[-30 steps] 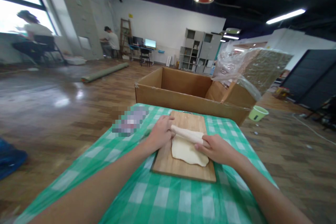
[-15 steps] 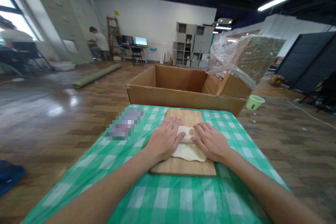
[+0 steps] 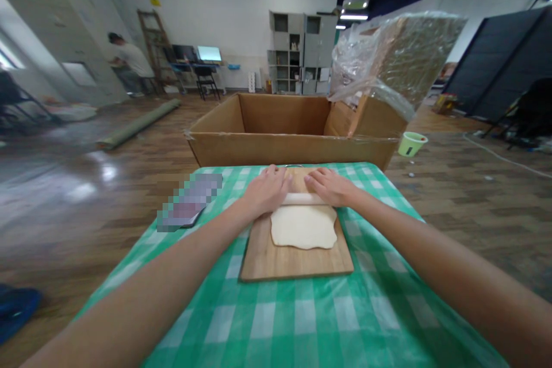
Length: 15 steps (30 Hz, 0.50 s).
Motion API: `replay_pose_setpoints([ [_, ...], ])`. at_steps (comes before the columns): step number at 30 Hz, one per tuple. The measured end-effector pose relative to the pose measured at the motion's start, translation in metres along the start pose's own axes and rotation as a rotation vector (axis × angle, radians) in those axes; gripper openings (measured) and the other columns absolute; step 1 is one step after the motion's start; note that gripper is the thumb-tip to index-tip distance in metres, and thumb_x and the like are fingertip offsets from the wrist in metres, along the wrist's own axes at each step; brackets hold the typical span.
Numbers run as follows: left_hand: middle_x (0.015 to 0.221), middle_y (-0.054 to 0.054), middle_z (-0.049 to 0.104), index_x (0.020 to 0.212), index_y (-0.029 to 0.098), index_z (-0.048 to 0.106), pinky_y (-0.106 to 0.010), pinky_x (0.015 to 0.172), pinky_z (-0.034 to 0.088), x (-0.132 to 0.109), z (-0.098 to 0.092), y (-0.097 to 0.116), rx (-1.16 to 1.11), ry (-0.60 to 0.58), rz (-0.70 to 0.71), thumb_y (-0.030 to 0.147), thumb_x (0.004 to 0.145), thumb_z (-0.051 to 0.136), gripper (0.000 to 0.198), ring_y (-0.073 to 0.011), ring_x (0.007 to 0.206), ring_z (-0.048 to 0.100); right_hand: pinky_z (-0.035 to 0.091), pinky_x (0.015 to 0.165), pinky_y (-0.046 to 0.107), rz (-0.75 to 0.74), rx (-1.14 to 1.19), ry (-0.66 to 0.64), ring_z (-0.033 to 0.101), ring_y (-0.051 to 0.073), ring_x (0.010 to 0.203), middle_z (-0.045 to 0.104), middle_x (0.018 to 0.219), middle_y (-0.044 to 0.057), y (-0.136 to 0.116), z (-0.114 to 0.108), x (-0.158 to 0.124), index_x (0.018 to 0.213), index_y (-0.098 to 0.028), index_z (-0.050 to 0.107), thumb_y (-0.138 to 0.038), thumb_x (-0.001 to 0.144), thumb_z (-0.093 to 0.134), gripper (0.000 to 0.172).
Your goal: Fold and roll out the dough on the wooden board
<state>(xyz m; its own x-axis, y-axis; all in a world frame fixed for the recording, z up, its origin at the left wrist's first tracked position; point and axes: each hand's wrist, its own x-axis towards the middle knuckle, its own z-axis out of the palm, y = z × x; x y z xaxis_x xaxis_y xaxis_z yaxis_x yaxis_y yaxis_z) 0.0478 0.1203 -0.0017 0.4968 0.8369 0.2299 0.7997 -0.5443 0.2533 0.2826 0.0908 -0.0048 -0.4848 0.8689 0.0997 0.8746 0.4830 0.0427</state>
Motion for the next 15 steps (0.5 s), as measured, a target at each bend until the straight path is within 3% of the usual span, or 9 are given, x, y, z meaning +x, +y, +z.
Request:
replay_pose_setpoints([
  [3,0.133,-0.011,0.063,0.133,0.017,0.061,-0.047,0.095,0.058,0.014,-0.005,0.000,-0.012,0.019,-0.025,0.039,0.099,0.066,0.040,-0.0253,0.113,0.066,0.040,0.103,0.045,-0.042,-0.086,-0.011,0.053,0.031,0.118,0.064,0.134,0.017,0.010,0.002,0.012,0.146,-0.015,0.053,-0.031,0.113,0.027,0.045],
  [7,0.133,-0.011,0.063,0.133,0.017,0.060,-0.047,0.094,0.059,0.020,-0.006,0.000,-0.011,0.008,-0.011,0.039,0.099,0.066,0.041,-0.0249,0.112,0.066,0.040,0.103,0.044,0.000,-0.107,-0.014,0.055,0.031,0.116,0.066,0.131,0.018,0.014,0.001,0.019,0.147,-0.014,0.052,-0.030,0.113,0.026,0.046],
  [12,0.135,-0.014,0.063,0.124,0.021,0.066,-0.049,0.104,0.053,-0.001,-0.002,0.003,0.030,-0.038,0.030,0.032,0.102,0.058,0.025,-0.0304,0.126,0.060,0.039,0.106,0.044,-0.013,-0.054,0.011,0.055,0.028,0.121,0.065,0.132,0.016,0.003,-0.001,0.007,0.141,-0.018,0.057,-0.034,0.114,0.026,0.045],
  [15,0.137,-0.018,0.062,0.122,0.021,0.067,-0.056,0.112,0.045,-0.023,-0.002,0.010,0.080,-0.089,0.098,0.030,0.105,0.043,0.031,-0.0362,0.139,0.049,0.037,0.111,0.046,0.008,0.001,0.039,0.052,0.028,0.129,0.065,0.131,0.015,-0.014,-0.005,-0.011,0.135,-0.020,0.060,-0.040,0.114,0.025,0.046],
])
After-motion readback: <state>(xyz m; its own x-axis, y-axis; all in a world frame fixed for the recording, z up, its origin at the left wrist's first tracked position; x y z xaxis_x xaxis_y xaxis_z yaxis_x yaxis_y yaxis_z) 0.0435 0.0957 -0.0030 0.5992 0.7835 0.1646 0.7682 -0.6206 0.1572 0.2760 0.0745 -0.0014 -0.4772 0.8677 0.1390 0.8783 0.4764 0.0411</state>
